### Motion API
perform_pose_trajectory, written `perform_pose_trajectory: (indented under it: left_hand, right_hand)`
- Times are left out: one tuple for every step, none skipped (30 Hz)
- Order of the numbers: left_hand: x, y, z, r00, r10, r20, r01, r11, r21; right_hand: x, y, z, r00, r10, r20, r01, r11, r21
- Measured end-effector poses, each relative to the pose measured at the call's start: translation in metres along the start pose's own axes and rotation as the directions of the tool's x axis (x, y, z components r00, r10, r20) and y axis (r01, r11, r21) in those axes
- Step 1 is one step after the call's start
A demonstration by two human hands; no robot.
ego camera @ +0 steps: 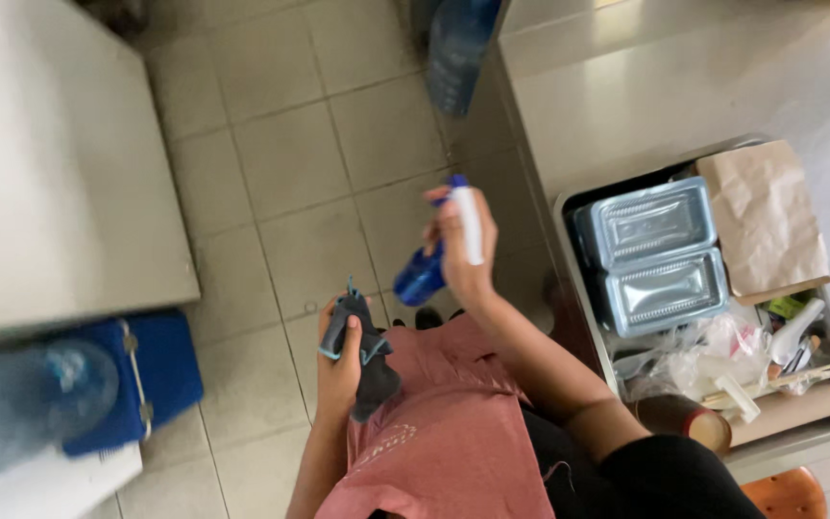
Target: The person wipes a stainless steel counter with a cloth, spraying cleaner from a bottle onto the surface and into the cloth, and rearranges items including a tray of containers and a blue bin of utensils.
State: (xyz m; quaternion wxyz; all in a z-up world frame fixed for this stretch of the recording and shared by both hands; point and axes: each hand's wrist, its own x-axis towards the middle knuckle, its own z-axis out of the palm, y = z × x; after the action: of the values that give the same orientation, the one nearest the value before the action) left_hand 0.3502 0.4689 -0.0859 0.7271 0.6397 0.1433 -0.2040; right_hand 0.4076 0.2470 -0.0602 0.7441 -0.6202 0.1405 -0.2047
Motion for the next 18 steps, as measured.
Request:
perform_pose_trajectory:
  left_hand:
    - [0.020,0.007,0.006,0.999,0.002,0.032,-0.002,1.000,0.006]
    - [0.039,0.009,0.011,0.996,0.049,0.079,-0.051,0.998,0.028]
    - [0.058,0.010,0.015,0.987,0.095,0.128,-0.101,0.994,0.047]
    - [0.080,0.010,0.020,0.982,0.096,0.165,-0.106,0.993,0.051]
    - [0.102,0.011,0.024,0.968,0.116,0.224,-0.135,0.988,0.072]
    - [0.126,0.012,0.030,0.949,0.131,0.288,-0.163,0.982,0.092]
    - [0.151,0.015,0.037,0.936,0.128,0.328,-0.168,0.981,0.096]
    - [0.174,0.019,0.045,0.907,0.149,0.395,-0.209,0.972,0.112]
    - [0.195,0.026,0.053,0.872,0.167,0.460,-0.249,0.960,0.124]
    - [0.215,0.036,0.062,0.851,0.156,0.502,-0.254,0.958,0.133]
    - [0.233,0.049,0.073,0.820,0.104,0.563,-0.222,0.964,0.145]
    - [0.252,0.068,0.084,0.781,0.051,0.622,-0.194,0.967,0.164]
    - [0.269,0.089,0.094,0.750,0.035,0.660,-0.202,0.963,0.179]
    - [0.285,0.105,0.104,0.709,-0.019,0.705,-0.172,0.965,0.200]
    - [0.301,0.121,0.113,0.663,-0.074,0.745,-0.144,0.964,0.225]
    - [0.317,0.135,0.122,0.628,-0.091,0.773,-0.153,0.959,0.237]
    - [0.332,0.148,0.130,0.600,-0.113,0.792,-0.174,0.948,0.268]
    - [0.346,0.158,0.138,0.572,-0.137,0.809,-0.195,0.935,0.297]
  right_hand:
    - [0.017,0.005,-0.015,0.996,-0.003,-0.086,0.001,1.000,-0.026]
    - [0.029,0.011,-0.031,0.985,-0.002,-0.175,-0.007,0.999,-0.050]
    - [0.038,0.017,-0.045,0.979,-0.012,-0.205,0.000,0.998,-0.058]
    - [0.050,0.022,-0.058,0.942,-0.006,-0.335,0.005,1.000,-0.004]
    - [0.061,0.027,-0.070,0.889,0.005,-0.458,0.021,0.999,0.050]
    - [0.068,0.032,-0.079,0.871,-0.014,-0.492,0.040,0.998,0.042]
    - [0.071,0.036,-0.085,0.841,-0.006,-0.541,0.017,1.000,0.016]
    - [0.071,0.040,-0.088,0.806,0.008,-0.592,-0.011,1.000,-0.002]
    - [0.074,0.045,-0.089,0.781,-0.006,-0.625,0.003,1.000,-0.006]
    - [0.080,0.051,-0.088,0.739,-0.002,-0.674,-0.003,1.000,-0.007]
    - [0.087,0.057,-0.086,0.693,0.003,-0.721,-0.009,1.000,-0.005]
    - [0.096,0.059,-0.082,0.655,-0.009,-0.755,0.008,1.000,-0.005]
    - [0.106,0.060,-0.078,0.579,0.098,-0.809,-0.011,0.994,0.112]
    - [0.112,0.062,-0.075,0.500,0.204,-0.842,-0.013,0.974,0.228]
    - [0.117,0.064,-0.070,0.460,0.192,-0.867,0.015,0.974,0.224]
    - [0.121,0.064,-0.063,0.399,0.249,-0.883,-0.004,0.963,0.270]
    - [0.126,0.062,-0.055,0.336,0.305,-0.891,-0.017,0.948,0.318]
    - [0.131,0.059,-0.048,0.298,0.298,-0.907,0.010,0.949,0.315]
